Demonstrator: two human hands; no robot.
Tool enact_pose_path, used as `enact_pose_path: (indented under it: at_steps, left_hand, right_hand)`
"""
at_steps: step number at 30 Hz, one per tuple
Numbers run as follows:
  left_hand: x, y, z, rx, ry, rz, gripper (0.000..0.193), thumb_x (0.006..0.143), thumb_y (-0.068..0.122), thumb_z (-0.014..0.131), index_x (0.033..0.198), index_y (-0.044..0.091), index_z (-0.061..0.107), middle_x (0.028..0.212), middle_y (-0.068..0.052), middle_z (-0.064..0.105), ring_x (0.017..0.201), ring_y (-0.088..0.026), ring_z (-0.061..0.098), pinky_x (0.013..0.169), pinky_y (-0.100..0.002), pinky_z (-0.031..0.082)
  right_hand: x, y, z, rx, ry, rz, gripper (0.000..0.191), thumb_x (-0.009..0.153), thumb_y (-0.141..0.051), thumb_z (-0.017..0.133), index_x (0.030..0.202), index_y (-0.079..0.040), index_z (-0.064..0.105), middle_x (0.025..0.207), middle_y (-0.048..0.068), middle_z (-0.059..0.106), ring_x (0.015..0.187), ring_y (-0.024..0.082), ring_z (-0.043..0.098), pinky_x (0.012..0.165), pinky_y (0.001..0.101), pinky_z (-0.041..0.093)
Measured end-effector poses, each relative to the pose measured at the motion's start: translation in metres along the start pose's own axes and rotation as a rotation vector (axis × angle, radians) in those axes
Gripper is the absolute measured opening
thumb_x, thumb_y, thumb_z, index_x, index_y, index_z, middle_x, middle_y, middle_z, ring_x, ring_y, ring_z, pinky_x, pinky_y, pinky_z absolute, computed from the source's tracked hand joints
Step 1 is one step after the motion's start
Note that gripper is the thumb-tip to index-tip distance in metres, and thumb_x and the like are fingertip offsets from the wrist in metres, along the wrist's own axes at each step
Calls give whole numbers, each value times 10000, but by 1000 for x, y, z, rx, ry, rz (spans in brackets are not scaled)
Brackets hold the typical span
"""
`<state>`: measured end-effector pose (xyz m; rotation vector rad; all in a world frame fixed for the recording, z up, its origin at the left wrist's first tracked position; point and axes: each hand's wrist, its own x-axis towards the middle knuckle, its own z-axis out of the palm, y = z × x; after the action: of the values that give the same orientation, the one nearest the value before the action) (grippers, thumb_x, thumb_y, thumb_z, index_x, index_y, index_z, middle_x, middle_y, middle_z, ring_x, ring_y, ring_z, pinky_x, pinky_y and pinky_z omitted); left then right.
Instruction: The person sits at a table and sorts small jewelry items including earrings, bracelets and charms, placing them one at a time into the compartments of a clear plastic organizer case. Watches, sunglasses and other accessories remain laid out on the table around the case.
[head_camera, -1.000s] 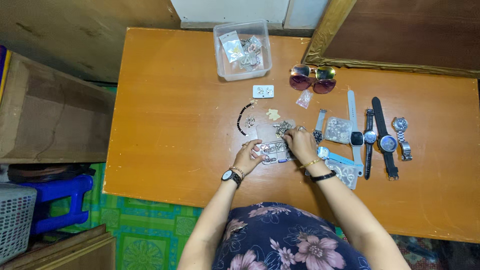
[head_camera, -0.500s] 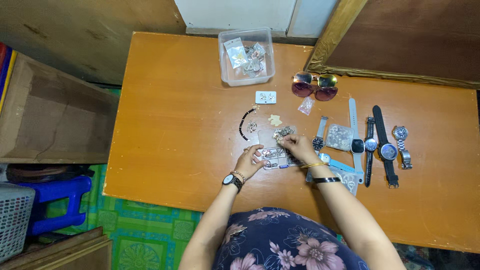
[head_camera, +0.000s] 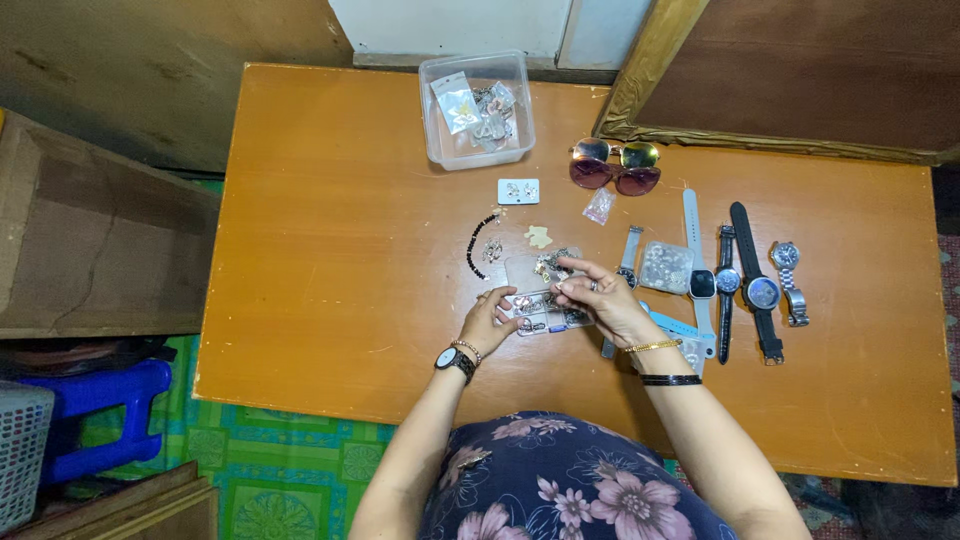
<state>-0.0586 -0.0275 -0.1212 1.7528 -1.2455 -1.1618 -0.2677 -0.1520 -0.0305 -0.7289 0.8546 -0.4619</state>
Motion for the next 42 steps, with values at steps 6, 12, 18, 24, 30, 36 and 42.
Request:
enact_pose_path:
  at_steps: [6,12,18,24,30,36,42]
  left_hand:
    - [-1,0,-1,13,13,20,630,780,186,863,1344,153,585,1057,-59,622,809,-146,623,809,-305,563]
    - [-2,1,-1,4,1,11,641,779,184,855,1355,149,576,1060,-59,617,805,-142,627,793,-304,567]
    - [-3,2,0,-23,6,18,648,780,188,855,1361,147,569,1082,-67,606,806,-142,635,773,-300,581]
    - [-4,2,-1,-3,6,27,632,793,191,856,1358,152,576,1094,-69,613,810,-141,657,799,-297,573]
    - [-4,3,-1,-22,0,-7,632,790,195,849,1358,164,574,1098,-66,616,819,-137,671,786,-294,582]
    - [-5,2,0,-25,2,4,628,792,194,853,1353,160,575,1094,-69,618,818,-140,672,788,-295,584]
    - [-4,0,1,-13,11,9,626,787,191,856,1347,157,580,1082,-67,629,806,-144,660,794,-303,580]
  right_hand:
    - [-4,0,-2,-56,-2,-3,397,946,-89,668,1330,9,636,1113,141,762,919,154,737,854,271,589]
    - [9,22,-15,-470,63,-143,261,970,-129,700,1184,19,721,1015,122,769,872,126,744,787,252,583]
    - [16,37,-13,-1108,292,-139,206,872,-210,779,1057,-122,802,814,92,778,706,180,724,693,330,566]
    - [16,42,-1,-1347,213,-450,214,861,-137,757,1068,-106,801,877,179,734,768,339,720,751,407,573]
    - [14,41,-4,-1379,248,-456,152,851,-100,735,987,-87,803,898,172,735,792,358,714,765,426,573]
    - [13,48,-8,-1491,234,-416,139,852,-132,746,977,-92,792,919,174,722,860,375,701,790,454,566]
    - [15,48,-8,-1425,252,-464,125,864,-137,740,974,-105,789,914,163,714,863,360,699,792,441,563]
